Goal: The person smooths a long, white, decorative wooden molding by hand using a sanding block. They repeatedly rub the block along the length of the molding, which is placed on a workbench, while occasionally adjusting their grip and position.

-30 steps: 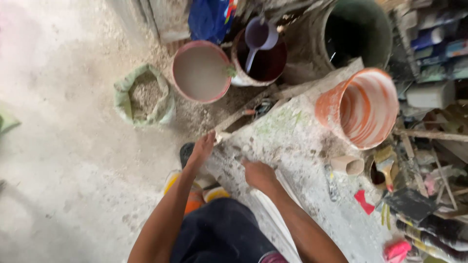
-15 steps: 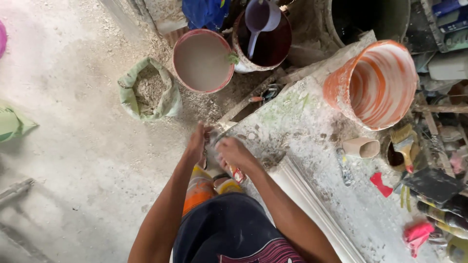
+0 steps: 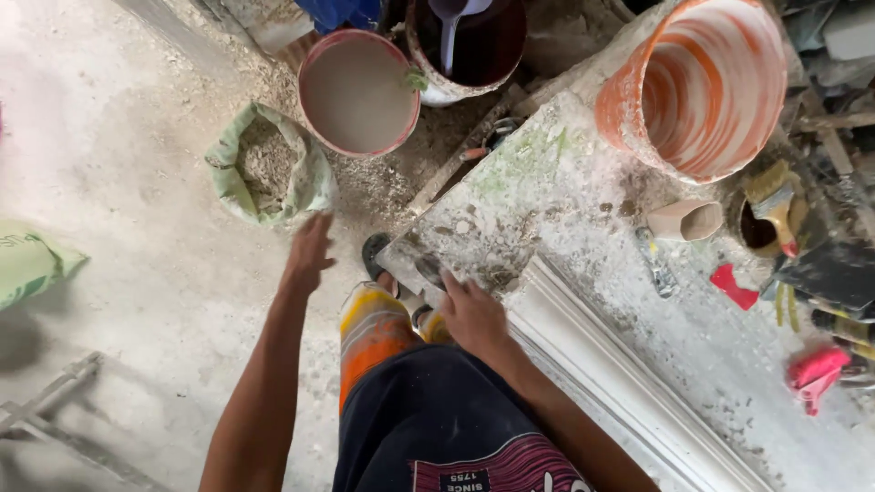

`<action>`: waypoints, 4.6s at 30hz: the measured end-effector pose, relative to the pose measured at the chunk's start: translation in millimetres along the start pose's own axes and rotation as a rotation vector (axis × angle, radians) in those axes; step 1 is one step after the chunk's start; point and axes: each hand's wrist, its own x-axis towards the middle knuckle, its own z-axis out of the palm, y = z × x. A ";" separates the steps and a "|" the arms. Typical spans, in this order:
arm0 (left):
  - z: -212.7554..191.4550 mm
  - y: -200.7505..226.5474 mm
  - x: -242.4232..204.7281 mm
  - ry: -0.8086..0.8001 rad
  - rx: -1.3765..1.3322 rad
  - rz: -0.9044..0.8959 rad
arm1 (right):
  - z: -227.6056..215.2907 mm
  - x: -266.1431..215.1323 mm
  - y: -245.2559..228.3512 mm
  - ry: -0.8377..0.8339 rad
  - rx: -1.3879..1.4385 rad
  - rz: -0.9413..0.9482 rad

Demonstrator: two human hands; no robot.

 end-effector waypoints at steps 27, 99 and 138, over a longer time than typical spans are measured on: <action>97.2 -12.0 -83.7 0.134 0.793 0.701 | 25.6 -172.1 128.0 -0.069 0.254 0.201; 245.7 -130.9 -150.7 -0.173 0.262 0.579 | -19.3 -110.5 108.9 -0.258 -0.071 0.333; 239.8 -114.9 -147.7 -0.316 0.680 0.574 | 63.7 -71.5 195.3 -0.135 -0.233 0.040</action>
